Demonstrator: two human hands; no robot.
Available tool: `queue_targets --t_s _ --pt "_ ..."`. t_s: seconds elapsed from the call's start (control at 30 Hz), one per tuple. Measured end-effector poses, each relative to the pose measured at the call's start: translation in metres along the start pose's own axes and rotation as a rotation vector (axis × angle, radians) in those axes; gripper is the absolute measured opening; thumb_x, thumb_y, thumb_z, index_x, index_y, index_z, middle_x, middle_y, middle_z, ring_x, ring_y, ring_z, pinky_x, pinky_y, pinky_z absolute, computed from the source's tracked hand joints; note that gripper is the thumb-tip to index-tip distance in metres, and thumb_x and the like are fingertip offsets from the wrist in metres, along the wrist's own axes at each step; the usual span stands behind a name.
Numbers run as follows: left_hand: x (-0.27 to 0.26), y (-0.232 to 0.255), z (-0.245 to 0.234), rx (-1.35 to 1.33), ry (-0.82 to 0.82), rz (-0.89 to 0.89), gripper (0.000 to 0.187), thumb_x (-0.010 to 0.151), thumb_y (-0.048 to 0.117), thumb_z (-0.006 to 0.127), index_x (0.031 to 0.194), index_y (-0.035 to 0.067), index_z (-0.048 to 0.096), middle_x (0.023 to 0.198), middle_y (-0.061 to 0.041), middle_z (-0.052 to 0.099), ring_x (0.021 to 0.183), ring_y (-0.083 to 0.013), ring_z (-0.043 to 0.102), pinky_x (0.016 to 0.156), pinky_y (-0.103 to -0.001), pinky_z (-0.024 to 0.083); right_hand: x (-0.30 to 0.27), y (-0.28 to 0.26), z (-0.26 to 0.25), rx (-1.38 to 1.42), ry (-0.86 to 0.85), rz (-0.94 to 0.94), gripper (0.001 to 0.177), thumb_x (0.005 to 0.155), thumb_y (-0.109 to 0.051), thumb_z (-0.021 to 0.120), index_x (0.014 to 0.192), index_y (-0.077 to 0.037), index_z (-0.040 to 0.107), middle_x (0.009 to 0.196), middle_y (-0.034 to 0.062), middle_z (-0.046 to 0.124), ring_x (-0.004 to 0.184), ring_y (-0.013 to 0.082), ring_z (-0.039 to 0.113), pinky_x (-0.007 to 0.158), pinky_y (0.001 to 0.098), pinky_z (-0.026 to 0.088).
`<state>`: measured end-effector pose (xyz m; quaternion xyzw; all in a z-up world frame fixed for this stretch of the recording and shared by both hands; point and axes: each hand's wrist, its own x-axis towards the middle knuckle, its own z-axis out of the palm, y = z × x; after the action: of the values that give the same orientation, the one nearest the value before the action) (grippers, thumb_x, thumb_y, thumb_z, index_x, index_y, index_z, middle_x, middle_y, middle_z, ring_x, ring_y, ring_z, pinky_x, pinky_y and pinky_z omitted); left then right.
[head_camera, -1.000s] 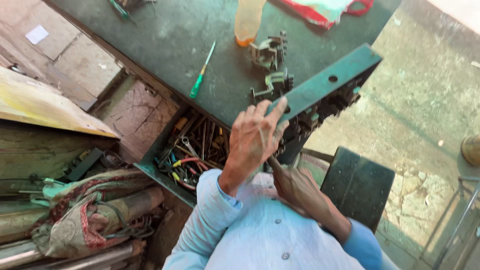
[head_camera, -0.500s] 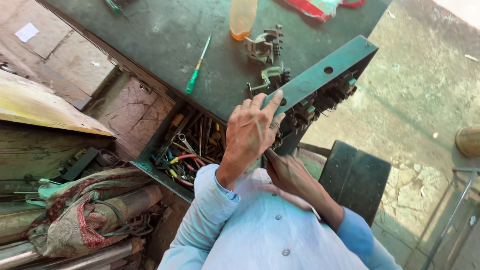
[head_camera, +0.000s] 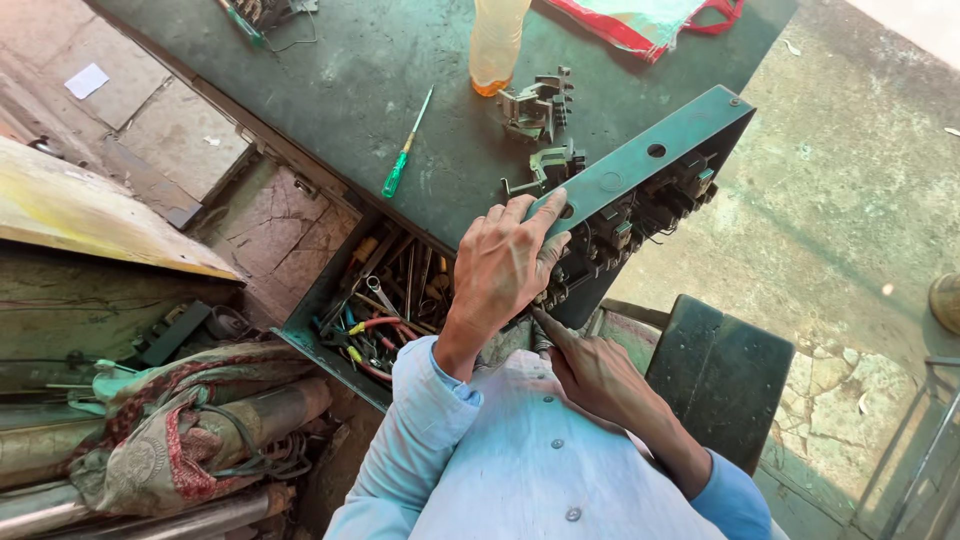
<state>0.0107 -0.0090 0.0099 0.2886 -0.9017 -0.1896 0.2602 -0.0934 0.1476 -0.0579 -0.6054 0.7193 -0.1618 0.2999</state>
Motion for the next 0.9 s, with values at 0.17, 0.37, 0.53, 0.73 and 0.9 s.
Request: queue_targets --t_s 0.17,0.37,0.53,0.73,0.9 --pt "-0.003 -0.002 0.004 0.012 -0.011 -0.012 0.048 0.096 0.033 0.070 0.140 0.014 0.064 0.115 -0.013 0.068 0.097 -0.0335 0.066 0.085 -0.045 0.053 -0.001 0.001 0.006 -0.014 0.013 -0.008 0.060 0.094 -0.013 0.053 0.152 -0.004 0.041 0.063 0.0208 0.061 0.051 0.0360 0.061 0.050 0.0502 0.044" --pt "0.002 -0.005 0.001 0.041 -0.011 -0.014 0.048 0.098 0.034 0.069 0.141 0.014 0.063 0.118 -0.014 0.068 0.097 -0.0334 0.066 0.086 -0.044 0.053 -0.005 0.005 0.012 -0.008 0.071 -0.077 0.065 0.092 -0.011 0.055 0.154 -0.003 0.037 0.063 0.0193 0.064 0.049 0.0384 0.061 0.045 0.0514 0.043" --pt "-0.002 0.001 -0.001 0.065 -0.056 0.005 0.048 0.098 0.032 0.067 0.141 0.012 0.062 0.121 -0.015 0.068 0.100 -0.0347 0.066 0.088 -0.045 0.052 0.001 0.003 0.011 0.037 0.050 -0.075 0.065 0.092 -0.011 0.056 0.153 0.000 0.037 0.062 0.0200 0.063 0.053 0.0394 0.062 0.049 0.0513 0.046" --pt "0.001 -0.003 -0.003 0.060 -0.111 -0.052 0.048 0.099 0.033 0.066 0.142 0.013 0.062 0.124 -0.015 0.068 0.103 -0.0348 0.066 0.090 -0.045 0.053 0.004 -0.006 -0.003 0.101 -0.008 -0.073 0.060 0.094 -0.015 0.055 0.150 0.000 0.039 0.063 0.0218 0.064 0.053 0.0408 0.063 0.051 0.0519 0.048" --pt "0.008 -0.006 -0.006 0.018 -0.090 -0.068 0.047 0.098 0.033 0.067 0.140 0.013 0.064 0.124 -0.015 0.069 0.103 -0.0355 0.067 0.090 -0.045 0.053 0.010 -0.002 -0.005 0.075 -0.030 -0.105 0.060 0.094 -0.015 0.055 0.150 0.002 0.039 0.062 0.0228 0.063 0.053 0.0418 0.063 0.052 0.0533 0.047"
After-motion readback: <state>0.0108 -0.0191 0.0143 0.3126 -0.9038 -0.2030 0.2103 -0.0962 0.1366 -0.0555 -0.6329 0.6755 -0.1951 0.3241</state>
